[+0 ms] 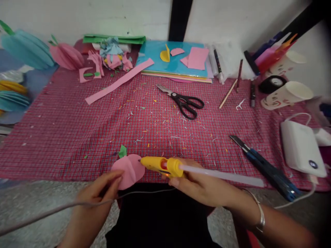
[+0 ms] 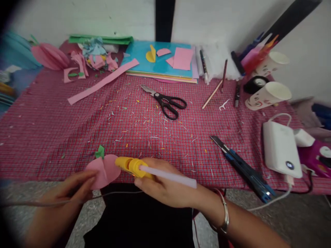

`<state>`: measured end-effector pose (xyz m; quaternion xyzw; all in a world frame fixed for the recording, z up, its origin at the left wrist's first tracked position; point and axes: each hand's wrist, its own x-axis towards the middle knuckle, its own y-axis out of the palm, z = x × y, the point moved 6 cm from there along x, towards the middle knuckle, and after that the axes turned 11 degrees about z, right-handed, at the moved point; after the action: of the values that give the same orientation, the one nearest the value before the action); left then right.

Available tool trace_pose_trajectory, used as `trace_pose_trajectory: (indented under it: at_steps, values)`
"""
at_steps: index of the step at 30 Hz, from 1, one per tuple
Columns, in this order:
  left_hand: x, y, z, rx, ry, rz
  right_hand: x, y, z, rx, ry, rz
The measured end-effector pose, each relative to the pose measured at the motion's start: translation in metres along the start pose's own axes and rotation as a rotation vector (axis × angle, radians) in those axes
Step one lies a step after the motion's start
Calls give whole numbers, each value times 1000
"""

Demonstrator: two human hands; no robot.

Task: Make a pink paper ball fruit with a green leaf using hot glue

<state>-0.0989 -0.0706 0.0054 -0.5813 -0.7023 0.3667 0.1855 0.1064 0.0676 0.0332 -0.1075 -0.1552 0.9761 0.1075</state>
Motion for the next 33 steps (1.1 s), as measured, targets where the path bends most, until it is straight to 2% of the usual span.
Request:
trace_pose_trajectory:
  at_steps: [2,6,9,12,14,18,22,24,30,33]
  values:
    - [-1,-4,-10,172,157,-9,2,1,2,-18,2,4]
    - [-7,-3,-30,516,420,-104,8,2,6,-24,2,25]
    - [-10,0,-33,587,538,-115,14,4,7,-36,12,61]
    - [-12,6,-26,571,609,-13,16,4,8,-48,28,87]
    - [-11,5,-19,518,585,5,15,4,10,-49,25,111]
    - [6,-4,-10,313,427,-38,11,5,13,-5,8,202]
    - [26,-3,-20,211,450,105,17,1,13,13,13,178]
    - [31,-6,-23,193,467,127,22,-2,12,-9,6,146]
    - [24,-13,-19,186,479,45,17,-4,12,13,-17,156]
    - [20,-11,-14,189,449,33,14,-6,9,-18,19,109]
